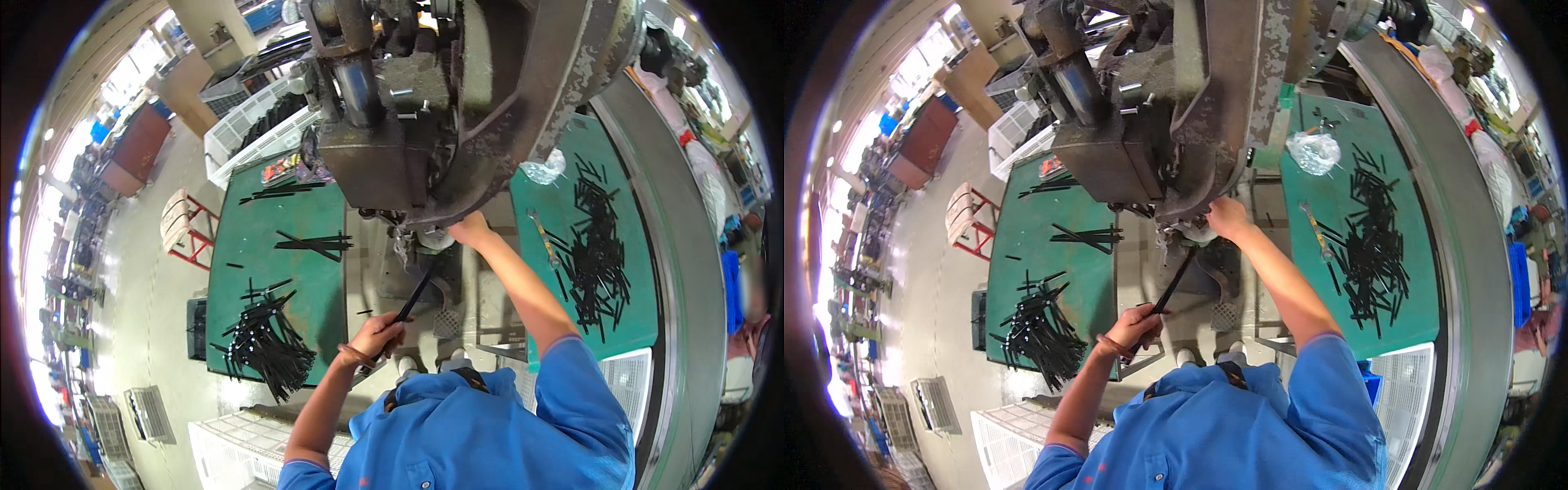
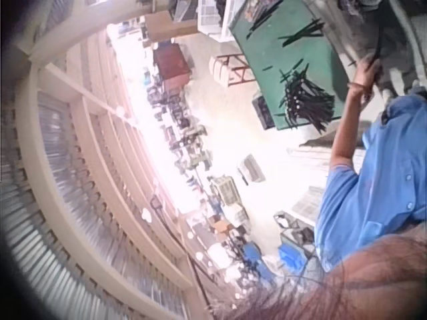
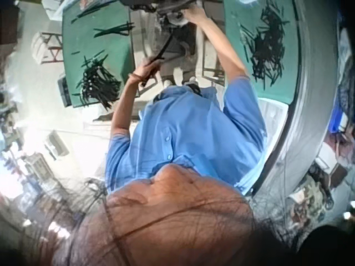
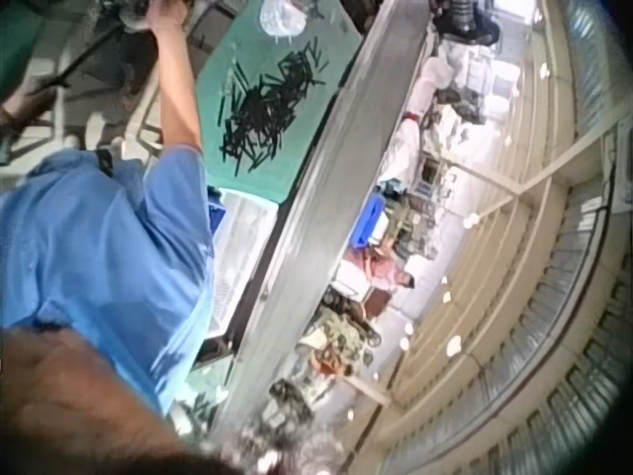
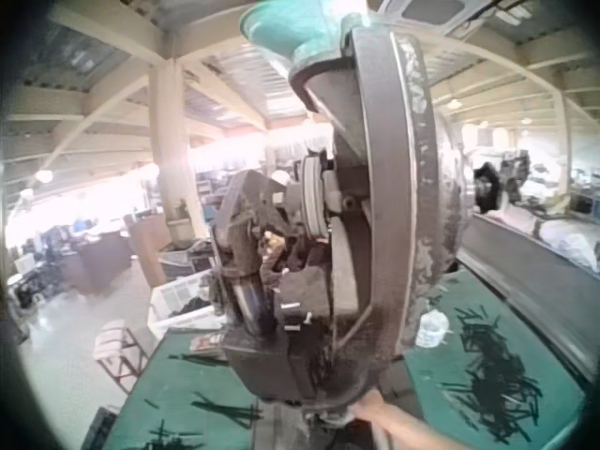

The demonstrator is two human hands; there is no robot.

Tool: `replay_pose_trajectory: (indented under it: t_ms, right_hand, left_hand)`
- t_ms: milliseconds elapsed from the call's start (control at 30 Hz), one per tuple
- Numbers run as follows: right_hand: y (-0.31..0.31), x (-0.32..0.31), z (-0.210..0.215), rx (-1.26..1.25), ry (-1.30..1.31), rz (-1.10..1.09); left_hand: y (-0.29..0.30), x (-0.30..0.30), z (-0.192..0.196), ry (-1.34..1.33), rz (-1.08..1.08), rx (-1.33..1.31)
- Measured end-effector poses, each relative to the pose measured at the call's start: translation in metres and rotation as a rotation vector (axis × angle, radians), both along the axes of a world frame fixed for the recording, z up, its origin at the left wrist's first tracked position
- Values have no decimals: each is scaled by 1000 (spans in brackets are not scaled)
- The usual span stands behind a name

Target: The person repeatedly picks up black rods from a green table, inserts them into a machine, and removes the assembled units. The person places the finished assemblies on the table and continues the cycle.

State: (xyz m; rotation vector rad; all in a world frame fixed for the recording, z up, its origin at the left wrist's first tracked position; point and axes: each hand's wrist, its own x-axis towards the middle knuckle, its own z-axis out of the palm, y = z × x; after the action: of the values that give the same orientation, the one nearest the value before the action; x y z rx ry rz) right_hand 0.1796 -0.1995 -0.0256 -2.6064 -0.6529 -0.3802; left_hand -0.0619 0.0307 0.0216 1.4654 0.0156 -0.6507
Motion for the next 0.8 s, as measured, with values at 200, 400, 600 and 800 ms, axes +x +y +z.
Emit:
replay_pose_trajectory:
  t_ms: [200,400,600,800]
  right_hand:
    - [51,29,-50,118,-203,-218]
    - [41,39,-65,298,-400,-154]
    - [12,30,-60,315,-233,-71]
    - [12,-35,11,618,200,-49]
  left_hand:
    - [-31,25,23,68,369,-187]
    - [-39,64,18,-41,453,-268]
    - [-33,80,7,-34,426,-334]
    - [-34,66,4,52,442,-518]
